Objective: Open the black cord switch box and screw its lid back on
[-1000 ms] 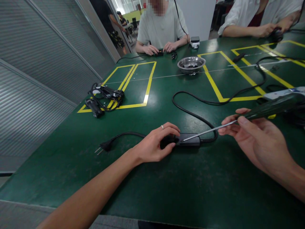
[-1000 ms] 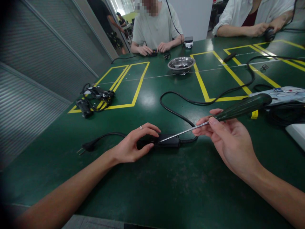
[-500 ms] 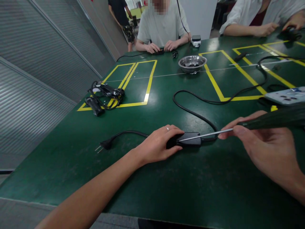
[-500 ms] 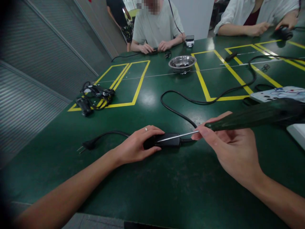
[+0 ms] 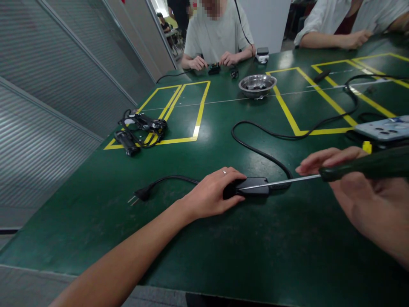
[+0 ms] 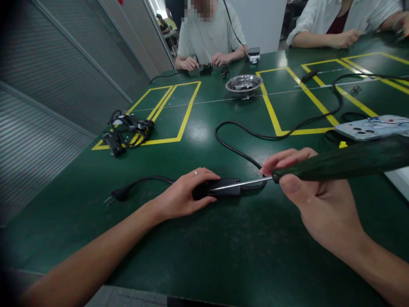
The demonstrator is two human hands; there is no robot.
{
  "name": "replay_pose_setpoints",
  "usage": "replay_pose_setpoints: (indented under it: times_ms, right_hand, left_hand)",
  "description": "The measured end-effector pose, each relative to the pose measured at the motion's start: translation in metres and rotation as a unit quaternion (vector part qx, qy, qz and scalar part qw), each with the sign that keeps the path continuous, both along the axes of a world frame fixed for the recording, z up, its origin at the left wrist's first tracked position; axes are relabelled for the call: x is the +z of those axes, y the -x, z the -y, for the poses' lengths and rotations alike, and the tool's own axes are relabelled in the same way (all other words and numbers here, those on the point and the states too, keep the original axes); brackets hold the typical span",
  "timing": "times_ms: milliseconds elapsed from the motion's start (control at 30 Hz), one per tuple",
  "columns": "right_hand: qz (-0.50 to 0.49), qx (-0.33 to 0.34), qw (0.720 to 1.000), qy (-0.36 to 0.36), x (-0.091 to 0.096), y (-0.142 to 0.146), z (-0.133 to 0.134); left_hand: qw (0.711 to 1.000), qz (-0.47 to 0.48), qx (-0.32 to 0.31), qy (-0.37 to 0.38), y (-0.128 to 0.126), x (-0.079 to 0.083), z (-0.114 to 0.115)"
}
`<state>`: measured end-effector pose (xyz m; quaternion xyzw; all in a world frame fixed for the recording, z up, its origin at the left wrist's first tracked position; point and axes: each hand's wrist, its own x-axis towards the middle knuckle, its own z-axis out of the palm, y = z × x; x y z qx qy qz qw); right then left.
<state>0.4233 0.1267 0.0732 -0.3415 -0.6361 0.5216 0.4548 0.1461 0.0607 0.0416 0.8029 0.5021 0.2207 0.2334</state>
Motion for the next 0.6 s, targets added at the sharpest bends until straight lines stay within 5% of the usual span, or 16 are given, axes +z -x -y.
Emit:
replay_pose_setpoints:
  times_ms: [100,300,433,600]
  right_hand:
    - [-0.075,0.05,0.994,0.067,0.003,0.0,0.0]
    - [0.039,-0.045,0.998,-0.036,0.001,0.002,-0.003]
    - [-0.086,0.014,0.996,0.007,-0.006,0.002,-0.006]
    - [-0.046,-0.025,0.998,0.043,-0.008,0.004,-0.007]
  left_hand:
    - [1.0,0.0,0.001,0.002,0.0,0.0,0.0]
    - [1.0,0.001,0.004,0.005,0.0,-0.001,-0.001]
    - [1.0,0.003,0.0,0.008,0.0,-0.001,-0.002]
    - [1.0,0.002,0.002,0.009,0.0,0.0,-0.002]
